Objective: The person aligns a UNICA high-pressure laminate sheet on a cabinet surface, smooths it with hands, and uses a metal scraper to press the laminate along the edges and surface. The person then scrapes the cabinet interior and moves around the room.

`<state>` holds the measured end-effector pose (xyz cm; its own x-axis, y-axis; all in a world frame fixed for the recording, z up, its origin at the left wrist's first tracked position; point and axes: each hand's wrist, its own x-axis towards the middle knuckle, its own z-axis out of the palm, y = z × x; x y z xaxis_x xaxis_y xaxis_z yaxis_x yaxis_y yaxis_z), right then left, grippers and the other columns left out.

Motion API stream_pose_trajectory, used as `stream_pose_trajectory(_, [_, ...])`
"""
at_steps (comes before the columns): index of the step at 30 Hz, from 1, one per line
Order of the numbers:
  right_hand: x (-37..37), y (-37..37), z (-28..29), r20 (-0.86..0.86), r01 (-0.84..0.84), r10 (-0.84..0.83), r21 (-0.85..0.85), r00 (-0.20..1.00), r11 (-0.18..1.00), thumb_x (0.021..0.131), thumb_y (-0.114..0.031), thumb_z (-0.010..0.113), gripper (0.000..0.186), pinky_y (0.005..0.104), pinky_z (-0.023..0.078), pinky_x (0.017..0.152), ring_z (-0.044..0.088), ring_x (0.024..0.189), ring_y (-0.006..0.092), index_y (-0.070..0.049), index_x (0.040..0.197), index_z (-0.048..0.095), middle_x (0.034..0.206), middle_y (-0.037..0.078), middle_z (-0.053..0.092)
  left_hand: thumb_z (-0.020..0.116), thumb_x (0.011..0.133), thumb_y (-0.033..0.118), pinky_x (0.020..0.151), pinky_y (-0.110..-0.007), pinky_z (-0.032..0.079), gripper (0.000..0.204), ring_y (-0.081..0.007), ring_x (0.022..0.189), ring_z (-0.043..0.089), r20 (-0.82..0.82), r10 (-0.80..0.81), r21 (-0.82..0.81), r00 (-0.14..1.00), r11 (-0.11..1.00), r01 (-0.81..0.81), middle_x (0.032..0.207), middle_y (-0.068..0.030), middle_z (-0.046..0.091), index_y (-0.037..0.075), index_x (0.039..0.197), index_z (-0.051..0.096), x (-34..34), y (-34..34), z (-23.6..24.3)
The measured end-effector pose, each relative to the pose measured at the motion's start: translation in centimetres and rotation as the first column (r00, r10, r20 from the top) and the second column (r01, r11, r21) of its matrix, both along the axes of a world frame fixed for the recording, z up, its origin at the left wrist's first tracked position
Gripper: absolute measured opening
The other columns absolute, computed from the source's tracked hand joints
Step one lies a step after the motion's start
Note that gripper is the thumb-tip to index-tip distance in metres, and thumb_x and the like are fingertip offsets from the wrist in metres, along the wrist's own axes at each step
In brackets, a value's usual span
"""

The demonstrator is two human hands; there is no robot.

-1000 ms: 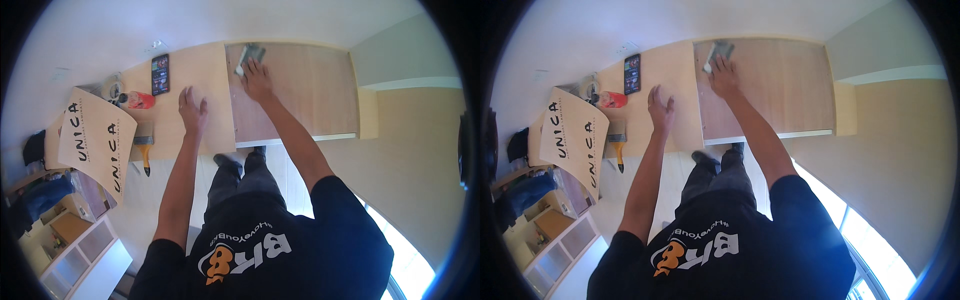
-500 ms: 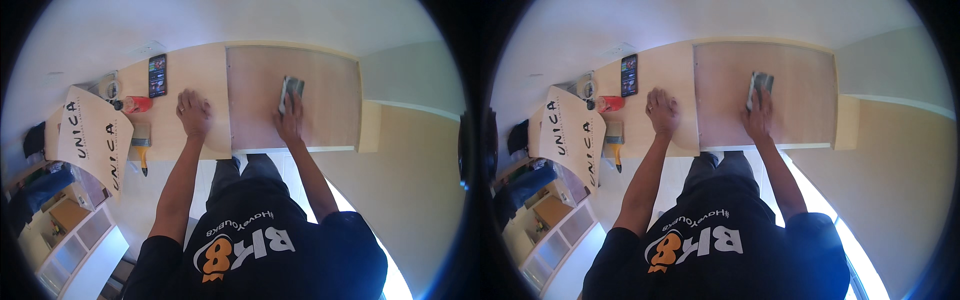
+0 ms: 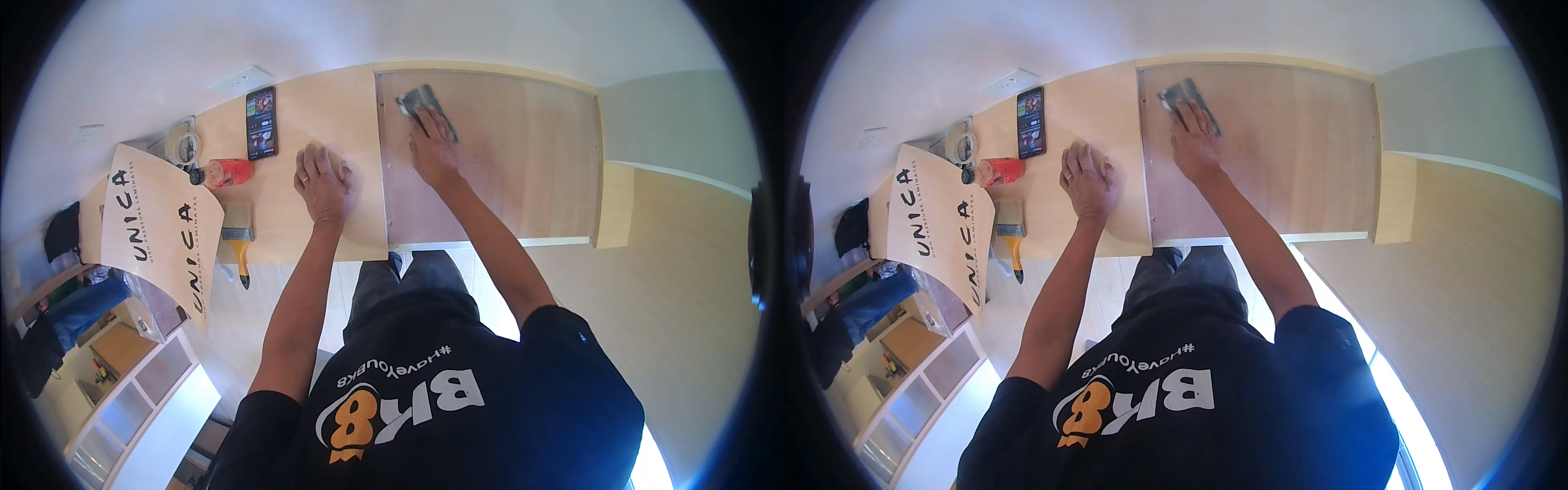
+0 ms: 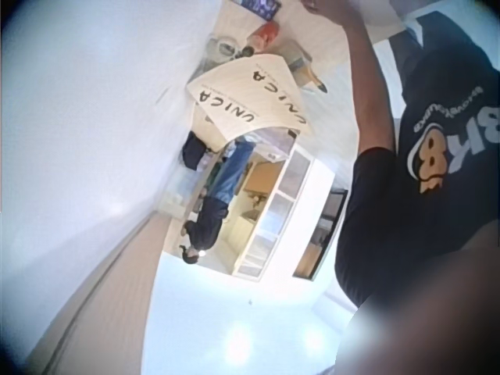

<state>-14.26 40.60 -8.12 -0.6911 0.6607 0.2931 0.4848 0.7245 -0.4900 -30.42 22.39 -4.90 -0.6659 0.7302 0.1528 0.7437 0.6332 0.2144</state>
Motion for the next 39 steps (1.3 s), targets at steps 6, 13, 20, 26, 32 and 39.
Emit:
stream_pose_trajectory(6, [-4.8,4.8,0.0,0.089,-0.160,0.167,-0.079,0.982,0.984,0.097,-0.024,0.062,0.053,0.0508,0.029,0.122,0.035,0.149,0.0345,-0.004,0.145,0.053,0.156,0.013,0.046,0.060,0.094,0.034,0.116,-0.055,0.027,0.058,-0.0394,0.147,0.033,-0.015,-0.013,0.025,1.000,1.000,0.013,0.153,-0.0183,0.042,0.005,0.143,0.047,0.0,-0.2,-0.1])
stream_pose_trajectory(13, [-2.0,1.1,-0.2,0.313,-0.047,0.041,0.013,0.949,0.999,0.098,-0.036,0.058,0.067,0.0543,0.017,0.126,0.020,0.157,0.0362,-0.006,0.156,0.041,0.170,0.009,0.026,0.064,0.091,0.032,0.117,-0.054,0.025,0.057,-0.0390,0.148,0.030,-0.023,-0.012,0.014,1.000,1.000,0.013,0.154,-0.0181,0.041,0.006,0.141,0.049,0.1,-0.2,-0.2])
stream_pose_trajectory(20, [7.7,-2.1,5.0,0.467,-0.454,0.467,-0.149,0.751,0.878,0.092,-0.017,0.066,0.066,0.0592,0.017,0.125,0.015,0.157,0.0405,-0.021,0.155,0.047,0.172,0.003,0.024,0.061,0.093,0.033,0.117,-0.055,0.027,0.057,-0.0380,0.147,0.033,-0.024,-0.003,0.012,1.000,1.000,0.003,0.152,-0.0171,0.043,0.006,0.142,0.049,0.1,-0.1,-0.3])
stream_pose_trajectory(26, [9.2,2.6,6.9,0.469,-0.242,0.218,-0.009,0.856,0.970,0.091,-0.021,0.071,0.059,0.0556,0.026,0.122,0.025,0.156,0.0354,-0.021,0.148,0.056,0.169,0.003,0.030,0.063,0.092,0.032,0.116,-0.055,0.026,0.058,-0.0391,0.148,0.032,-0.027,-0.017,0.006,1.000,1.000,0.017,0.152,-0.0180,0.042,0.005,0.141,0.048,0.3,-0.3,-0.4])
stream_pose_trajectory(32, [8.0,0.4,2.0,0.050,-0.033,0.040,-0.143,0.998,0.989,0.102,-0.031,0.061,0.054,0.0548,0.024,0.123,0.029,0.153,0.0353,-0.011,0.151,0.050,0.168,0.007,0.031,0.062,0.093,0.034,0.116,-0.056,0.027,0.057,-0.0397,0.147,0.033,-0.028,-0.001,0.014,1.000,1.000,0.002,0.152,-0.0181,0.042,0.007,0.141,0.048,0.2,-0.2,-0.8])
stream_pose_trajectory(39, [3.8,1.4,0.7,0.426,-0.089,0.031,0.118,0.904,0.989,0.106,-0.042,0.049,0.060,0.0564,0.020,0.125,0.023,0.156,0.0344,-0.011,0.156,0.042,0.170,0.007,0.028,0.061,0.093,0.033,0.115,-0.056,0.028,0.057,-0.0394,0.147,0.032,-0.023,-0.002,0.000,1.000,1.000,0.002,0.152,-0.0180,0.042,0.006,0.141,0.048,0.4,-0.2,-0.7])
